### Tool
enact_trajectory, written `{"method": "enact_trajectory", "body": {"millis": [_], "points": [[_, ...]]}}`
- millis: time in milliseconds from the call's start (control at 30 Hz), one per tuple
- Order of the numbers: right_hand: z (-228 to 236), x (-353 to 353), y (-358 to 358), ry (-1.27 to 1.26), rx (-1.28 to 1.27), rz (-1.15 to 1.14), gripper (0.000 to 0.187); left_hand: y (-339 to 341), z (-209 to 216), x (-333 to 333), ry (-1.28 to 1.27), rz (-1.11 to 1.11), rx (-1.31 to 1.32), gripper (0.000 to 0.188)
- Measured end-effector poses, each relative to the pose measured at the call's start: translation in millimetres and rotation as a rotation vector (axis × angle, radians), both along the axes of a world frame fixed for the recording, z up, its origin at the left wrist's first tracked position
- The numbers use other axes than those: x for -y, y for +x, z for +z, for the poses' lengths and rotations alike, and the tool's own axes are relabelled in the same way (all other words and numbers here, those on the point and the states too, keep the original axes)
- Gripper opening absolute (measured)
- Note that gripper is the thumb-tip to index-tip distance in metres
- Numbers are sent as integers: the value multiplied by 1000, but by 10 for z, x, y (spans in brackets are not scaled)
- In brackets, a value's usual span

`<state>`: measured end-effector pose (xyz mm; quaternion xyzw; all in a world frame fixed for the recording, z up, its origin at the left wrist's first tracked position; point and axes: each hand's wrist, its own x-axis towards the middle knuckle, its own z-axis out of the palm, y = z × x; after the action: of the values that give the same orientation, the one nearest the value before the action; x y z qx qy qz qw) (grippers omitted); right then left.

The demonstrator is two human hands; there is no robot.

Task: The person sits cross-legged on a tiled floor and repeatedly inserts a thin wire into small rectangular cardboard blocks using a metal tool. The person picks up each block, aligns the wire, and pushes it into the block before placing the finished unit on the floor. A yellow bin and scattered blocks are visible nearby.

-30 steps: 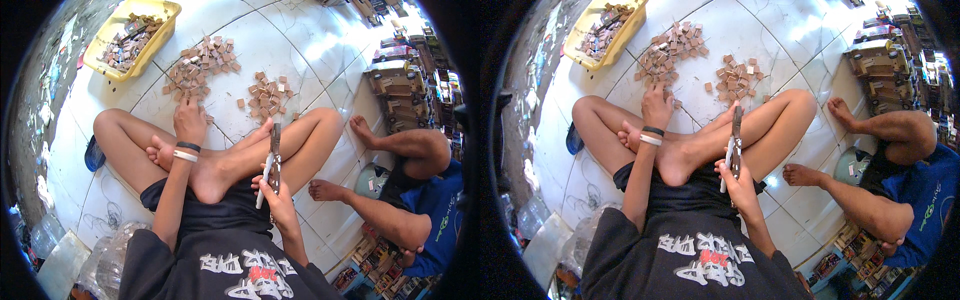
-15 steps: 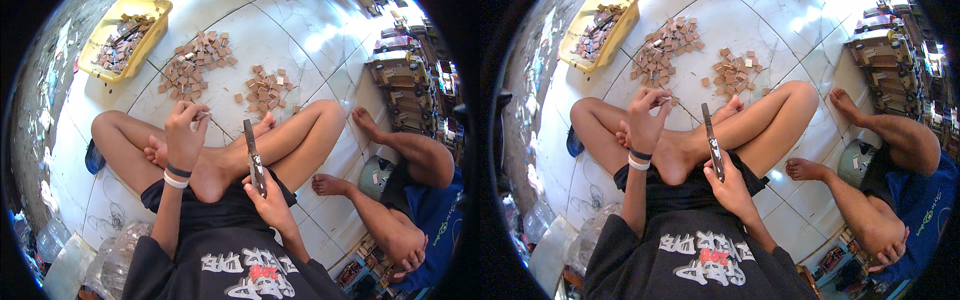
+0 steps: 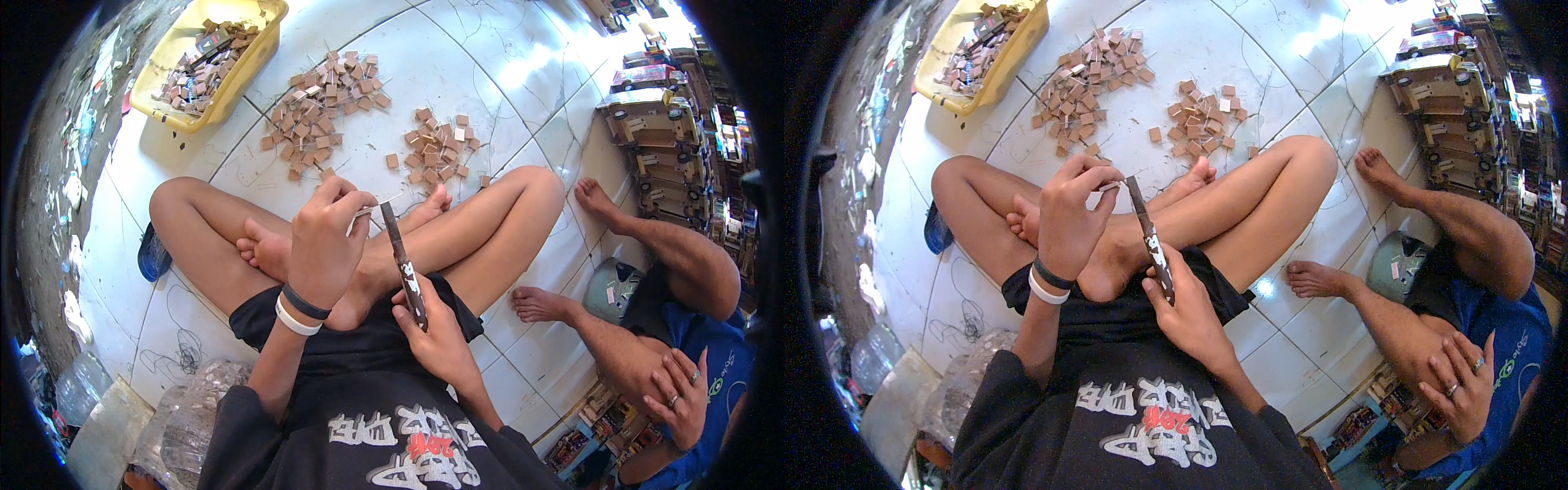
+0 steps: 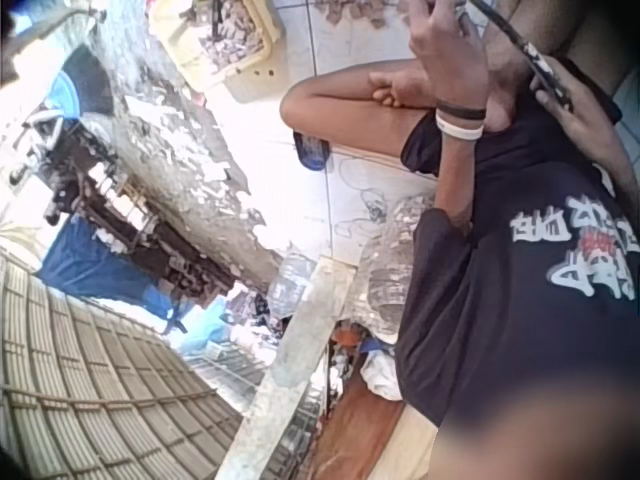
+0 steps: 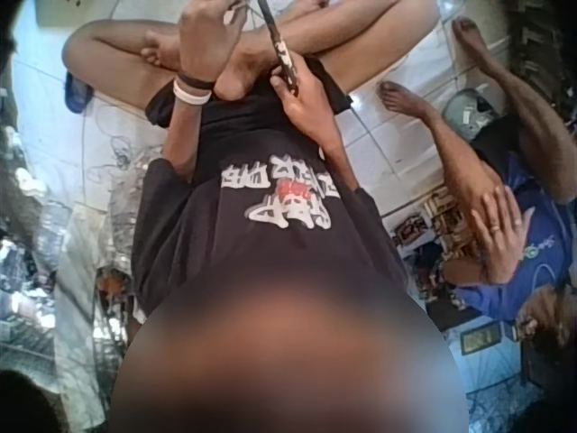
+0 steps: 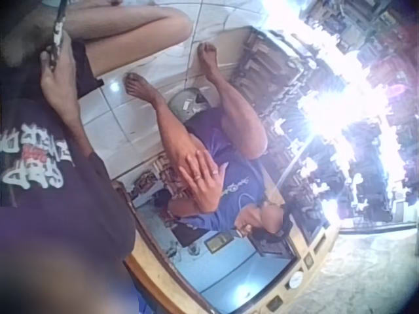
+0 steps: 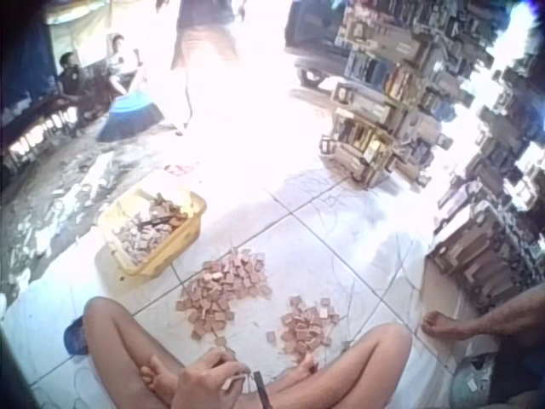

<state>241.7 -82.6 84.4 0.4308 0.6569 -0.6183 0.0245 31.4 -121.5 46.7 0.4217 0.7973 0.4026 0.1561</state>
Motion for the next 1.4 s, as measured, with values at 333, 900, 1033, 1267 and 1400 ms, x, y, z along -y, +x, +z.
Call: {"method": "enact_trajectory", "body": {"millis": [333, 900, 1033, 1267, 1400], "points": [[-28, 38, -5, 46, 10, 12, 48, 10, -12, -12, 7, -18, -38, 22], [-57, -27, -5, -426, -104, -106, 55, -67, -189, 27, 228, -8, 370, 24], [9, 13, -22, -1113, -467, -392, 59, 17, -314, 1, 474, 87, 717, 23], [-192, 200, -252, 412, -75, 48, 88, 179, -230, 69, 493, 241, 470, 24], [-210, 243, -267, 435, -61, 51, 91, 147, -178, 100, 469, 248, 431, 23]]}}
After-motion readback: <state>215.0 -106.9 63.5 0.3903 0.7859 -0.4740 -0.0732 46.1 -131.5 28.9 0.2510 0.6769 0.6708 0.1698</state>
